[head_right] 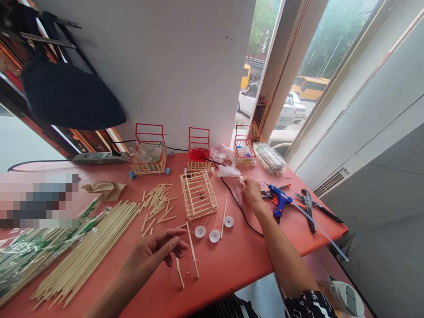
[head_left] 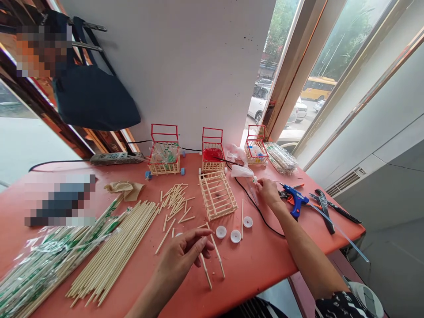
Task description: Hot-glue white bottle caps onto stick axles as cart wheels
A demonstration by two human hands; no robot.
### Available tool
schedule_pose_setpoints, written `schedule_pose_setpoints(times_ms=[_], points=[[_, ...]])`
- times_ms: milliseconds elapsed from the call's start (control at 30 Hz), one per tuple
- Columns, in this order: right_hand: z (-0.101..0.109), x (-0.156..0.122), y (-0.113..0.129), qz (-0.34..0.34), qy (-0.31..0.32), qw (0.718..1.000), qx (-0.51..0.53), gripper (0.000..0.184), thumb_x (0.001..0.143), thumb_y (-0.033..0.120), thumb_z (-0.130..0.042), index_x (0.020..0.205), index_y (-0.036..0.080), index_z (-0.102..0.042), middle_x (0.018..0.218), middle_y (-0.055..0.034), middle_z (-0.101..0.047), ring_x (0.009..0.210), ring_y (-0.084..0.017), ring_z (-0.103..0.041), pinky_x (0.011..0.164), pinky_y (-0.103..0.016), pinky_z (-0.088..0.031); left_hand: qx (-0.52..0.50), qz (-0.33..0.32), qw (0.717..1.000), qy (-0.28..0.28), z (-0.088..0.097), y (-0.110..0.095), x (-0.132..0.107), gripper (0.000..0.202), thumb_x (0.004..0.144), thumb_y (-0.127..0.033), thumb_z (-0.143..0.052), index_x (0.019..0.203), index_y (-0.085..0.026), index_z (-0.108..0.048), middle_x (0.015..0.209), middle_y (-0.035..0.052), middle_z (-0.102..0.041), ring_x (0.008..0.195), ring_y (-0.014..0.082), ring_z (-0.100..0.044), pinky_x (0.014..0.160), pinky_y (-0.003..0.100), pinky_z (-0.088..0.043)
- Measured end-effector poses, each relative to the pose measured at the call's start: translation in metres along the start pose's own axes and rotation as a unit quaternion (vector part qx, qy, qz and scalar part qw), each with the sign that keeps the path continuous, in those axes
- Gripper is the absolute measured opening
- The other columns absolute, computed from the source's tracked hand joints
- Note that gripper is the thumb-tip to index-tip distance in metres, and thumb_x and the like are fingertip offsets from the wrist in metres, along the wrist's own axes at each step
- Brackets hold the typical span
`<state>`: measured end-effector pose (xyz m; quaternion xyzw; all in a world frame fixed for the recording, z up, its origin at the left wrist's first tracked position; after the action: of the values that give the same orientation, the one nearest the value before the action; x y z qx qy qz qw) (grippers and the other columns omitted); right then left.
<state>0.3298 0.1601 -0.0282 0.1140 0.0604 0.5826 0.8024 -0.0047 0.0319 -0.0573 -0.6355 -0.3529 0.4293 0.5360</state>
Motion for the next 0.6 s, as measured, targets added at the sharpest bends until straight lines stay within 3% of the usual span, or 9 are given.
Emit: schedule_pose_setpoints(times_ms=[200, 267, 367, 433, 500, 600], points=[[0.026, -0.016, 0.004, 0.031, -0.039, 0.999, 0.004, 0.018, 0.103, 0.026, -0.061, 0.112, 0.015, -0.072, 0.112, -0.0107, -0.075, 0.102, -0.024, -0.072, 0.092, -0.041, -0.056, 0.024, -0.003, 1.000, -0.008, 0.001, -0.005, -0.002, 0.040, 0.090, -0.046, -0.066, 0.114, -0.015, -0.074, 0.089, 0.0105, -0.081, 0.075, 0.0224, -0.076, 0.057, 0.028, -0.059], [0.037, -0.033, 0.005, 0.060, -0.044, 0.997, 0.013, 0.019, 0.102, 0.021, -0.058, 0.107, 0.015, -0.076, 0.104, -0.0122, -0.078, 0.099, -0.026, -0.072, 0.090, -0.037, -0.053, 0.034, -0.007, 0.999, -0.017, 0.003, -0.007, -0.003, 0.039, 0.090, -0.045, -0.066, 0.113, -0.016, -0.074, 0.089, 0.0103, -0.081, 0.075, 0.0223, -0.076, 0.058, 0.028, -0.059], [0.046, -0.070, 0.007, 0.131, -0.020, 0.991, 0.035, 0.020, 0.099, 0.023, -0.063, 0.115, 0.021, -0.075, 0.108, -0.0087, -0.077, 0.098, -0.023, -0.072, 0.086, -0.032, -0.052, 0.048, -0.011, 0.998, -0.028, 0.005, -0.009, -0.004, 0.035, 0.090, -0.043, -0.066, 0.111, -0.016, -0.075, 0.090, 0.0102, -0.082, 0.076, 0.0225, -0.076, 0.059, 0.028, -0.059], [0.042, -0.096, 0.008, 0.181, 0.021, 0.982, 0.051, 0.024, 0.092, 0.024, -0.072, 0.116, 0.025, -0.075, 0.110, -0.0063, -0.075, 0.093, -0.022, -0.072, 0.082, -0.030, -0.052, 0.053, -0.012, 0.998, -0.031, 0.005, -0.009, -0.004, 0.033, 0.090, -0.043, -0.065, 0.108, -0.017, -0.075, 0.089, 0.0098, -0.082, 0.076, 0.0224, -0.076, 0.059, 0.028, -0.059], [0.031, -0.120, 0.013, 0.247, 0.075, 0.963, 0.082, 0.038, 0.089, 0.027, -0.075, 0.127, 0.025, -0.071, 0.118, -0.0087, -0.071, 0.103, -0.025, -0.070, 0.089, -0.035, -0.052, 0.057, -0.015, 0.998, -0.031, 0.004, -0.009, -0.004, 0.031, 0.089, -0.043, -0.066, 0.106, -0.017, -0.076, 0.087, 0.0093, -0.082, 0.074, 0.0223, -0.076, 0.058, 0.028, -0.059], [0.014, -0.137, 0.018, 0.261, 0.108, 0.952, 0.120, 0.049, 0.088, 0.025, -0.076, 0.136, 0.028, -0.064, 0.126, -0.0100, -0.066, 0.113, -0.028, -0.066, 0.097, -0.039, -0.051, 0.066, -0.022, 0.997, -0.031, 0.001, -0.011, -0.004, 0.030, 0.088, -0.042, -0.067, 0.104, -0.018, -0.076, 0.086, 0.0092, -0.082, 0.073, 0.0225, -0.076, 0.059, 0.029, -0.059]])
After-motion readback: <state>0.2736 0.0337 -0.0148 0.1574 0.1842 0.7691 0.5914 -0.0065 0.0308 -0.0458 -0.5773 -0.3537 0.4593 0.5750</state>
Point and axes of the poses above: each hand's wrist, its own x-axis towards the middle knuckle, its own z-axis out of the back of the hand, y = z × x, the point moved 6 cm from there along x, towards the middle knuckle
